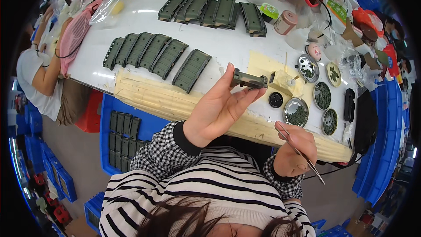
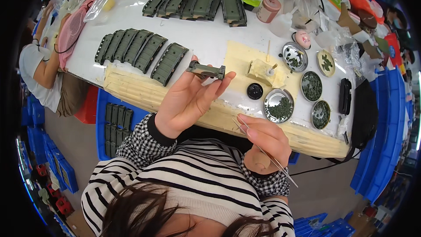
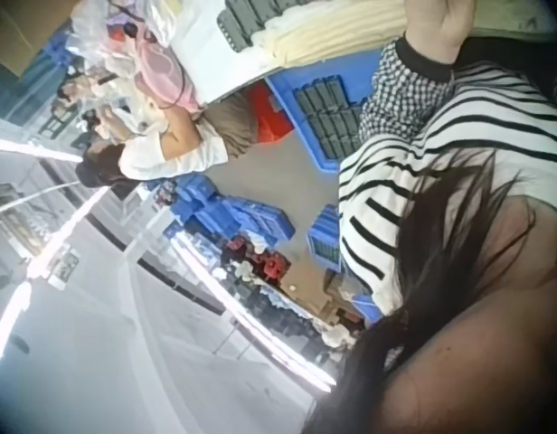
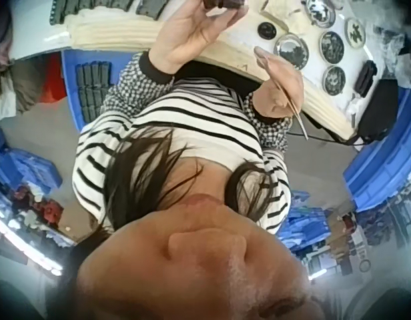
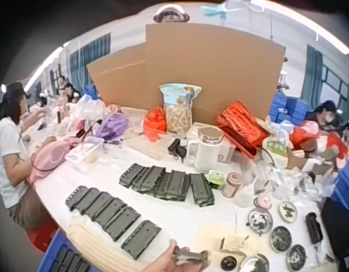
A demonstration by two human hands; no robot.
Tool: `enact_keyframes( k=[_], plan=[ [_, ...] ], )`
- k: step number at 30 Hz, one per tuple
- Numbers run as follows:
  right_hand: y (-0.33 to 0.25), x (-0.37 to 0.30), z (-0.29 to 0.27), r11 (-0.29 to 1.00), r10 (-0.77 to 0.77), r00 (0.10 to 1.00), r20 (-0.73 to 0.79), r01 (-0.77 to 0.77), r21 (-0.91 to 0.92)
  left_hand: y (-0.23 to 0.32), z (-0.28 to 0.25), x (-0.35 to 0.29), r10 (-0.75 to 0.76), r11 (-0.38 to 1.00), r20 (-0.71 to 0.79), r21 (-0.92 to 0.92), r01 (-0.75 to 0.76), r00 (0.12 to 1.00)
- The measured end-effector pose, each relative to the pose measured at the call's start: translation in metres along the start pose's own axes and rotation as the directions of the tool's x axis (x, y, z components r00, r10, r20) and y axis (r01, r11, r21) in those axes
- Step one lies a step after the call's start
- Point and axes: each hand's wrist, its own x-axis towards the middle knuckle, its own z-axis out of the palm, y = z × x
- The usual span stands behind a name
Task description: Apply adhesive or finish with a brush and assemble plastic toy tank components at a workbench.
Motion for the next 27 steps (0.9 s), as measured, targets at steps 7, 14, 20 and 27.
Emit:
enact_keyframes(
  k=[7,14,20,27],
  plan=[
    [-0.001,-0.003,-0.003,0.997,0.054,0.997,0.048,-0.051,-0.052,-0.005,0.001,0.005,0.022,0.999,0.009,-0.042,-0.022,1.0],
    [-0.001,0.001,-0.004,0.988,0.011,0.996,0.085,0.002,-0.152,-0.006,-0.003,0.005,0.008,0.999,0.005,-0.047,-0.007,1.0],
    [-0.008,0.028,-0.009,0.932,-0.09,0.984,0.151,0.136,-0.336,-0.007,-0.002,0.002,-0.009,1.0,0.001,-0.003,0.009,1.0],
    [-0.018,0.057,-0.016,0.831,-0.09,0.923,0.375,0.277,-0.483,-0.014,0.011,-0.008,0.076,0.973,-0.064,0.224,-0.06,0.995]
  ],
)
